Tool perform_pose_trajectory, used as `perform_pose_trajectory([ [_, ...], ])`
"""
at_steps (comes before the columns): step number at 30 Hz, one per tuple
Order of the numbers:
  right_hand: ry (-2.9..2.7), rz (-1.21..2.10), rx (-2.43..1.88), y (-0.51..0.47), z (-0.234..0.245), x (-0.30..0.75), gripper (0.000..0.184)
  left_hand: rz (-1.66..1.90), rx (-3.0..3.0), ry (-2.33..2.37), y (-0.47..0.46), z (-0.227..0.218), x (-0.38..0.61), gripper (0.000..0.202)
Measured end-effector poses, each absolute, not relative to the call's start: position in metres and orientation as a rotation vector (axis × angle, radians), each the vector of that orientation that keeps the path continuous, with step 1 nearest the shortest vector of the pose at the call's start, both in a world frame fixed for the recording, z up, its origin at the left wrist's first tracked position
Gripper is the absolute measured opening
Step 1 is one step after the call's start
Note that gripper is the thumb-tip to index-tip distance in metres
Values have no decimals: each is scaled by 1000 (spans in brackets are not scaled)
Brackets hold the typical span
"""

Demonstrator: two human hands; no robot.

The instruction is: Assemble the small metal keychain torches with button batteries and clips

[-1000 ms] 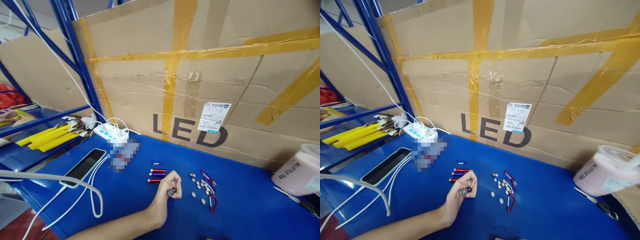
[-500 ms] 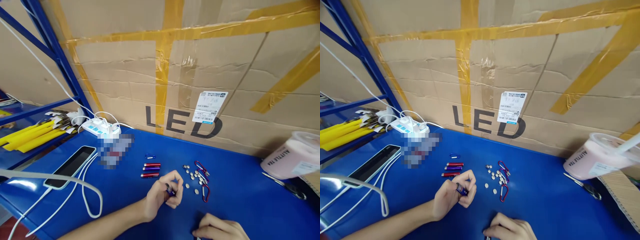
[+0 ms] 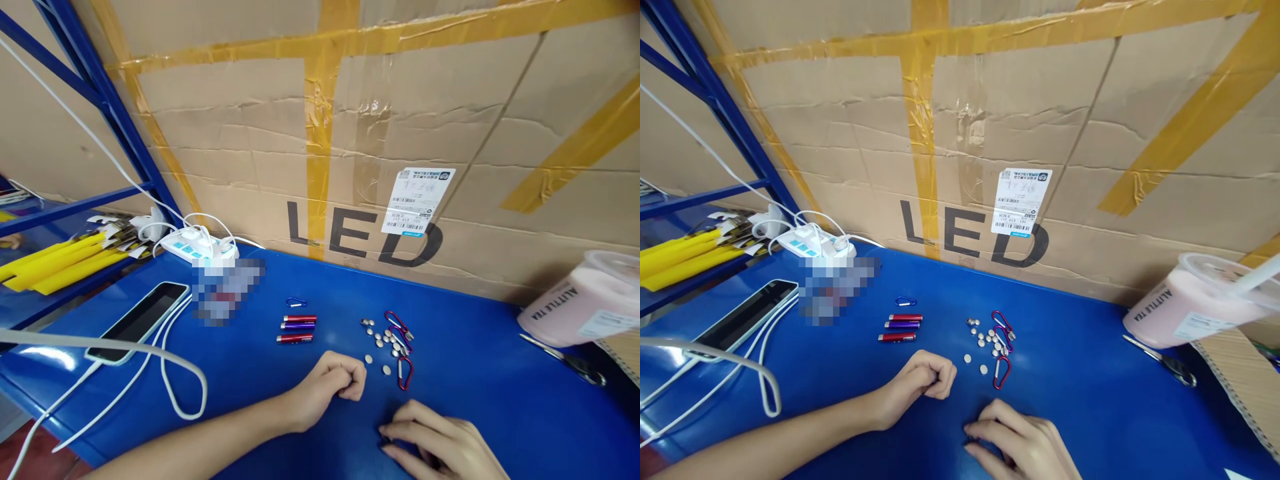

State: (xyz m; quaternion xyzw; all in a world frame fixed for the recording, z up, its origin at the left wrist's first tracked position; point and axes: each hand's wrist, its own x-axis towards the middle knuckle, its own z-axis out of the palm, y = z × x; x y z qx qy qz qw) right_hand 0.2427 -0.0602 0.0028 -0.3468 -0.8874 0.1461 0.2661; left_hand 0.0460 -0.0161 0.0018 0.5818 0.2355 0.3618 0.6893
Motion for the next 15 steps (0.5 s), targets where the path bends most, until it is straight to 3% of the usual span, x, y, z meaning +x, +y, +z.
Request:
perform_pose_trajectory([
  [8, -2310, 292, -1184, -53, -4, 252, 24, 792, 1704, 578, -11, 7, 44, 30],
  [15, -2270, 396, -1266, -53, -9, 255, 21, 331, 2480, 925, -8, 7, 41, 25],
])
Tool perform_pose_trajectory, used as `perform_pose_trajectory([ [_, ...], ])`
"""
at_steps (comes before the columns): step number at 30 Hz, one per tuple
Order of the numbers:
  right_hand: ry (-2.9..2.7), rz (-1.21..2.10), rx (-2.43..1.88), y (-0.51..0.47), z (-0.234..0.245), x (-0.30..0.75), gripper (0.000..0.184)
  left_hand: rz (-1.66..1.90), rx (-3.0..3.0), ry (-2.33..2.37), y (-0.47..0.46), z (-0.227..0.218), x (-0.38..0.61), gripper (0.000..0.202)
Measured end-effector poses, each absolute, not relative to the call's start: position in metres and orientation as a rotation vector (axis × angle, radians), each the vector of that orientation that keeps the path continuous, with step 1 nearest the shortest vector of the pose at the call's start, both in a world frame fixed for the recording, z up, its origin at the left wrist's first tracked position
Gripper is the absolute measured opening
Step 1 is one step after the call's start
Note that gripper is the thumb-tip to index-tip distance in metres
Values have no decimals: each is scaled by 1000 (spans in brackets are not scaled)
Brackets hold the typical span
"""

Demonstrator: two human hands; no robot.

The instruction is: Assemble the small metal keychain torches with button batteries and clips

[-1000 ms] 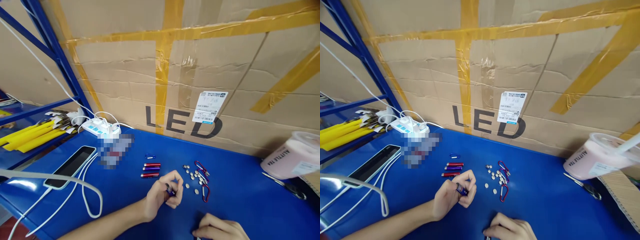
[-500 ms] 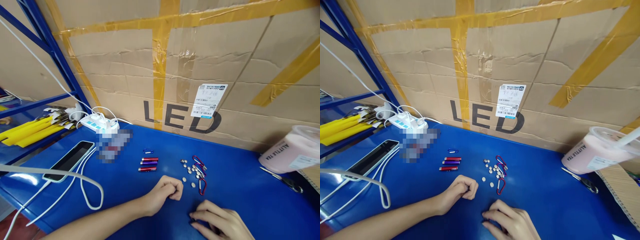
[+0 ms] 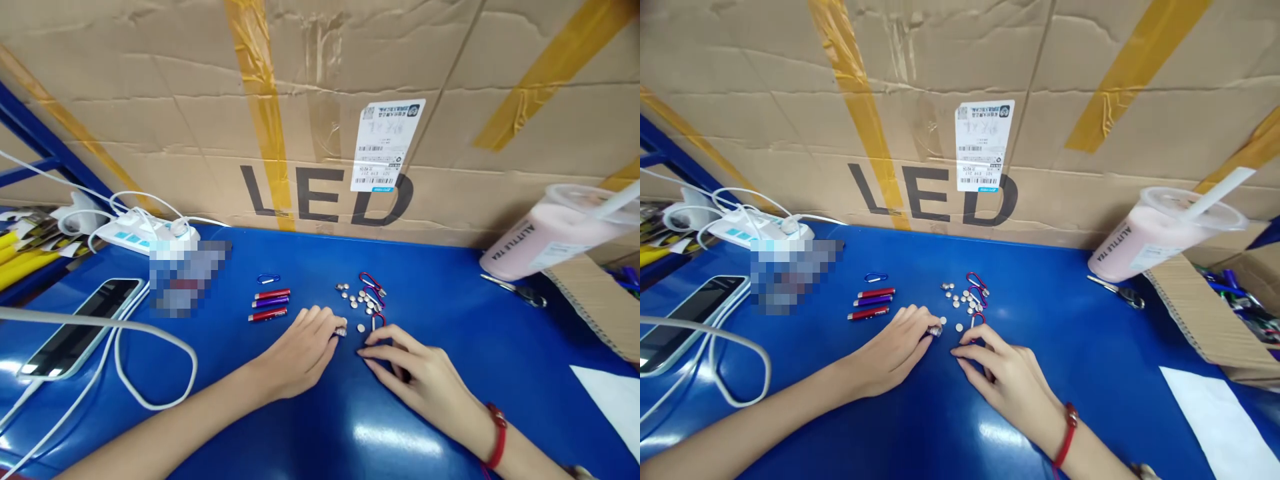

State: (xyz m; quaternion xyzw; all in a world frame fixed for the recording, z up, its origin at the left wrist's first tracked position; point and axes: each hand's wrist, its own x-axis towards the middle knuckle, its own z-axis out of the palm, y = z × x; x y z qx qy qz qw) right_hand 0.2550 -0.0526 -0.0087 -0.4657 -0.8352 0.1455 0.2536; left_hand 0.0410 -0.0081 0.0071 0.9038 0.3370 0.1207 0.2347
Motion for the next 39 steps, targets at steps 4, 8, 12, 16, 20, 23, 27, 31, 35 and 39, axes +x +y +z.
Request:
perform_pose_trajectory([
  [4, -2242, 468, -1273, -52, -8, 256, 21, 322, 2589, 828, -9, -1, 43, 24],
  [8, -2246, 483, -1274, -53, -9, 257, 23, 415, 2603, 726, -8, -4, 38, 26],
  [12, -2272, 442, -1280, -55, -10, 257, 24, 447, 2612, 752, -7, -3, 33, 26],
  [16, -2327, 387, -1287, -55, -8, 256, 25, 372, 2814, 765, -9, 1, 35, 24],
  [20, -2365, 316, -1261, -56, -5, 254, 27, 426, 2897, 848, -10, 2, 38, 26],
  [23, -2376, 250, -1249, -58, -4, 252, 25, 505, 2765, 943, -9, -1, 39, 24],
  [27, -2374, 198, -1264, -60, -2, 250, 23, 692, 2437, 1012, -10, -2, 40, 15],
  [31, -2368, 119, -1262, -63, -1, 246, 23, 770, 2239, 1001, -16, -1, 42, 11],
  [35, -2372, 71, -1217, -67, -1, 244, 27, 779, 2169, 979, -22, 0, 44, 13],
  [39, -2321, 47, -1167, -68, 1, 244, 27, 773, 2196, 971, -29, 3, 45, 14],
])
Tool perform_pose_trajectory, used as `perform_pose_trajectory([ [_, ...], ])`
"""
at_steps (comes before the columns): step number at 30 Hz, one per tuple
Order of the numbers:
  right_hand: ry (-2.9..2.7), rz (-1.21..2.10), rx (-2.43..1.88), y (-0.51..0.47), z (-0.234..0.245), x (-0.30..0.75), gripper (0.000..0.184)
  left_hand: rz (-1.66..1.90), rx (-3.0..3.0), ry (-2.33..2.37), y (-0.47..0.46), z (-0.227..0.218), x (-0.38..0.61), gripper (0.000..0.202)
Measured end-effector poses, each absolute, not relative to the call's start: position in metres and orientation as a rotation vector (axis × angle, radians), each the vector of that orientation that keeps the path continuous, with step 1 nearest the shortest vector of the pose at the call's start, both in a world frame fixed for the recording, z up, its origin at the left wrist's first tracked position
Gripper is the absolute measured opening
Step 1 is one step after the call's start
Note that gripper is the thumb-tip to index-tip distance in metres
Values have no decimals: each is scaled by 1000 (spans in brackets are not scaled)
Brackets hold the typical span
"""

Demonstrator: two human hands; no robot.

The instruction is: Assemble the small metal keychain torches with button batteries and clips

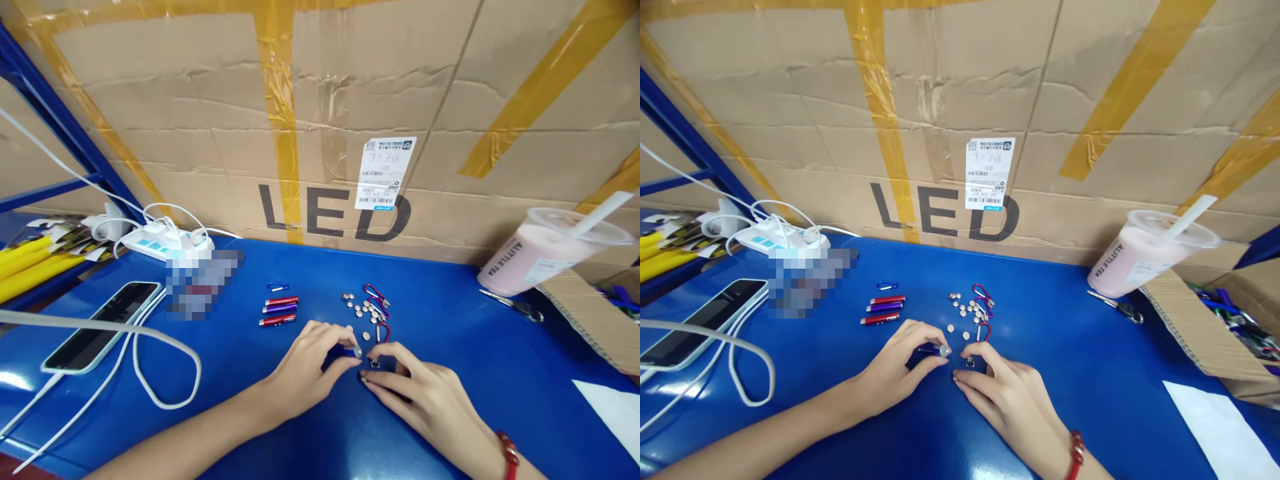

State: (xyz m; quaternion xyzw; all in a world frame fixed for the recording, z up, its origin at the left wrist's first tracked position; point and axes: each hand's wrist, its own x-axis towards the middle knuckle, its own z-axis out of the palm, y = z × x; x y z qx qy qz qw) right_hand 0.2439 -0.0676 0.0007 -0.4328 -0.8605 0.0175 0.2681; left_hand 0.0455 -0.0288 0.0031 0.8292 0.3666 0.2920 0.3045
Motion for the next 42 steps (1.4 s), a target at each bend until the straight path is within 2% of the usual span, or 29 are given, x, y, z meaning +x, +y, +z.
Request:
perform_pose_trajectory([
  [6, -2093, -85, -1103, -66, 13, 243, 17, 786, 2151, 1082, -38, 3, 51, 13],
  [14, -2025, -155, -1003, -74, 18, 238, 10, 887, 2338, 956, -40, -1, 51, 12],
  [42, -2034, 93, -1044, -77, 7, 238, 15, 955, 2479, 926, -41, -6, 54, 15],
])
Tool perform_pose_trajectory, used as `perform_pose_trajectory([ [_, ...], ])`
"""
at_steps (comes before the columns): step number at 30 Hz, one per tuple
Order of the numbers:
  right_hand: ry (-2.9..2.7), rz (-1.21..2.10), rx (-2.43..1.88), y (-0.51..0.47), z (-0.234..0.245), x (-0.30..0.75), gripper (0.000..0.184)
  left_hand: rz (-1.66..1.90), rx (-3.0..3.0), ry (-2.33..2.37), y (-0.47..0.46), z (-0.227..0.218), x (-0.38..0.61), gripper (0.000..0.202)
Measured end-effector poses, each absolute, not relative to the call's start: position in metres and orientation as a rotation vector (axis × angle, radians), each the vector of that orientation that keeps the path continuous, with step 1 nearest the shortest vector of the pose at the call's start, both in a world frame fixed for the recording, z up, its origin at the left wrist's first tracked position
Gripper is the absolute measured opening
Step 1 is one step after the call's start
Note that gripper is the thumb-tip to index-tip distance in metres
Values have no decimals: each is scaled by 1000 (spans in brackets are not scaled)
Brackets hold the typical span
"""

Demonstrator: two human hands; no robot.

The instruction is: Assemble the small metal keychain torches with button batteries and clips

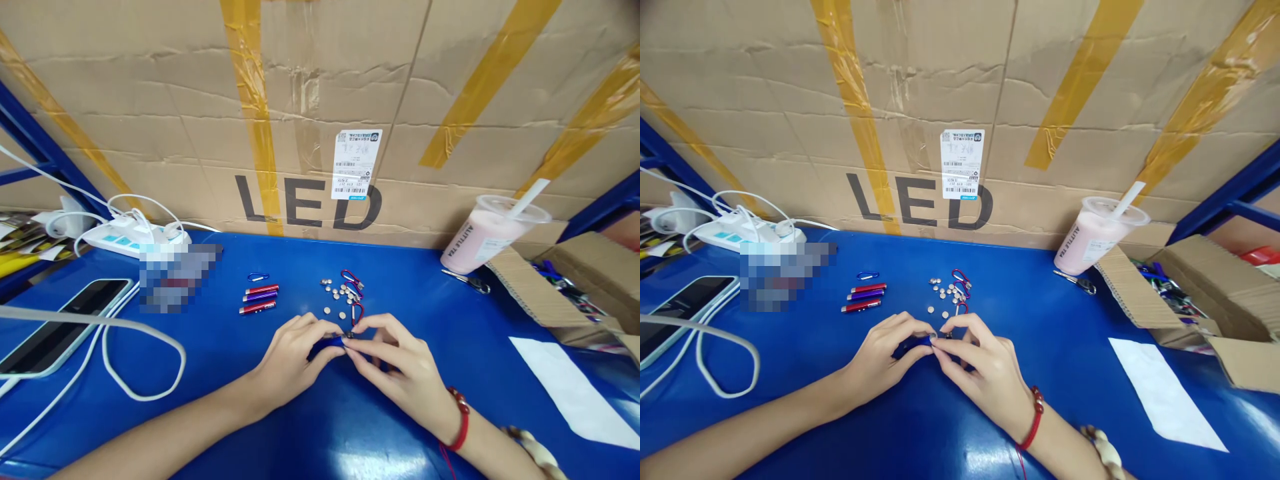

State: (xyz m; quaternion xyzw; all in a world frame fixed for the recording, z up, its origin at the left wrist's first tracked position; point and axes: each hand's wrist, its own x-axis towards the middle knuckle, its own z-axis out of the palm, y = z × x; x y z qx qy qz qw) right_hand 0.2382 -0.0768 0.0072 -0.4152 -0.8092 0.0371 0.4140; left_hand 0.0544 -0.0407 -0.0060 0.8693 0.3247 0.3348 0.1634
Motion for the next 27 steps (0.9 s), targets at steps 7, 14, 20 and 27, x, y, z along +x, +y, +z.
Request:
perform_pose_trajectory([
  [7, -2147, 116, -1105, -78, 5, 241, 17, 944, 2581, 856, -41, -6, 54, 11],
  [14, -2147, 234, -1154, -74, 2, 243, 17, 863, 2600, 898, -38, -8, 55, 13],
  [20, -2132, 245, -1188, -71, 2, 243, 20, 804, 2505, 1029, -35, -5, 51, 11],
  [27, -2232, 20, -1315, -59, 0, 252, 39, 923, 2287, 1277, -24, -2, 45, 16],
])
